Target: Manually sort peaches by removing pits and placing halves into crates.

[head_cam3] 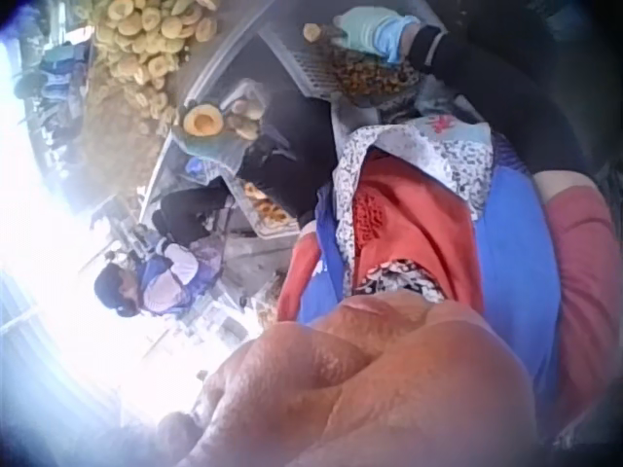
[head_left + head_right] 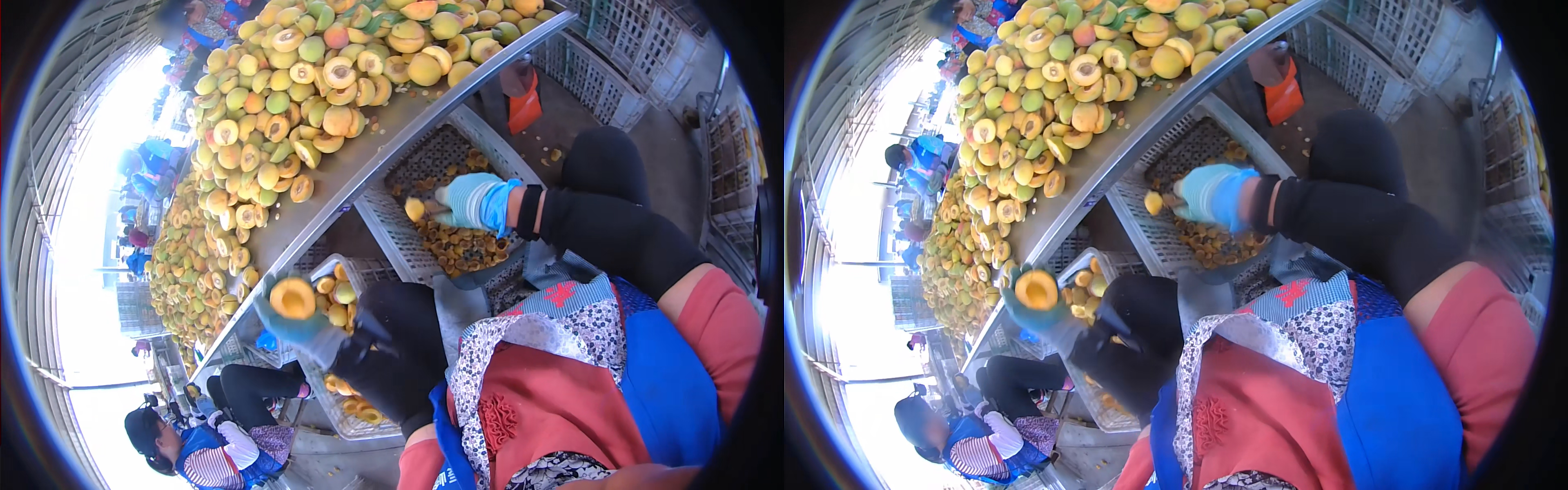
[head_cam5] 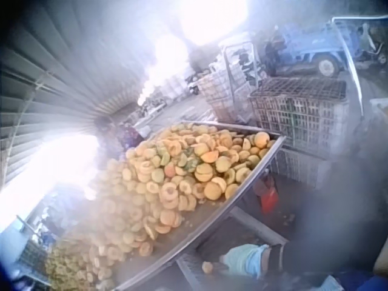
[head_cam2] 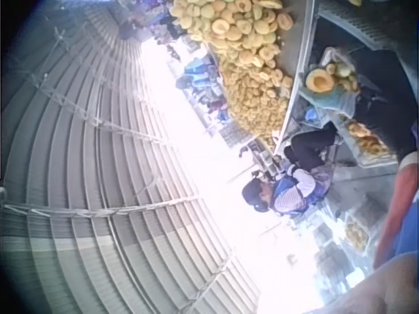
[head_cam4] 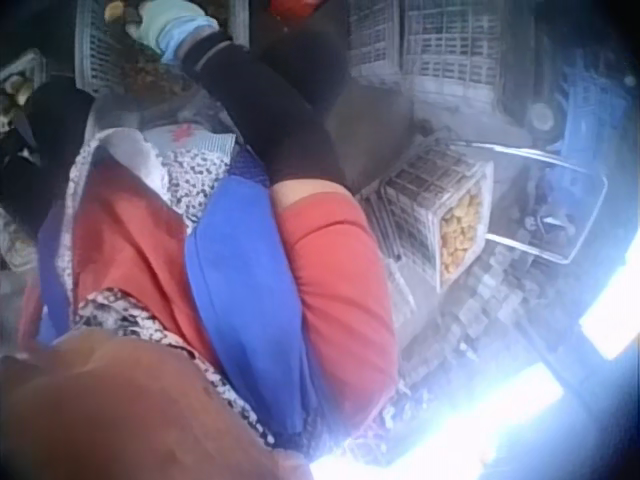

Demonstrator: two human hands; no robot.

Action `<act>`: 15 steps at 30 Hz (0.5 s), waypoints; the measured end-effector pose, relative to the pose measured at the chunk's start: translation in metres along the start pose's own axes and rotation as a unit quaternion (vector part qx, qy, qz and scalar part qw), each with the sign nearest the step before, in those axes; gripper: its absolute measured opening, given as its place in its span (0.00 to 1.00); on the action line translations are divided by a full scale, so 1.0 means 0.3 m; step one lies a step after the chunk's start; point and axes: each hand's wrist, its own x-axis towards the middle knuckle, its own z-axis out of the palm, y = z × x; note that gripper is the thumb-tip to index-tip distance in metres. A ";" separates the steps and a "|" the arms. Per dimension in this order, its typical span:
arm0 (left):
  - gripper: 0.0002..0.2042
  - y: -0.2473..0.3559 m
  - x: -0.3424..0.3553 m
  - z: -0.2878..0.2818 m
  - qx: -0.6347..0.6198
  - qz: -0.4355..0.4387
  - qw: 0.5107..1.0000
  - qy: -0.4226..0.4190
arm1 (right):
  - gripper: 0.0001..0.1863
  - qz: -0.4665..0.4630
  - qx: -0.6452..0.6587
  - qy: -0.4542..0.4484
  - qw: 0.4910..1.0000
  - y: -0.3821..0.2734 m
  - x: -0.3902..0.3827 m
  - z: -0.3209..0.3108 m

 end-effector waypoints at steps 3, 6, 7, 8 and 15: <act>0.18 0.020 0.076 -0.331 0.208 -0.152 0.964 -0.073 | 0.18 0.023 0.045 0.099 0.994 0.029 0.042 -0.010; 0.22 -0.013 0.065 -0.387 0.403 -0.098 0.909 -0.035 | 0.16 0.019 0.090 0.173 0.981 0.045 0.101 -0.013; 0.22 -0.018 0.079 -0.350 0.402 -0.060 0.913 -0.031 | 0.16 -0.080 0.083 0.270 0.956 0.137 0.134 0.054; 0.23 -0.047 0.111 -0.300 0.399 -0.028 0.916 -0.022 | 0.16 -0.014 0.040 0.215 0.976 0.126 0.131 0.042; 0.33 -0.207 0.371 0.238 0.564 0.029 0.813 -0.138 | 0.15 0.017 0.043 0.158 0.986 0.028 0.035 -0.032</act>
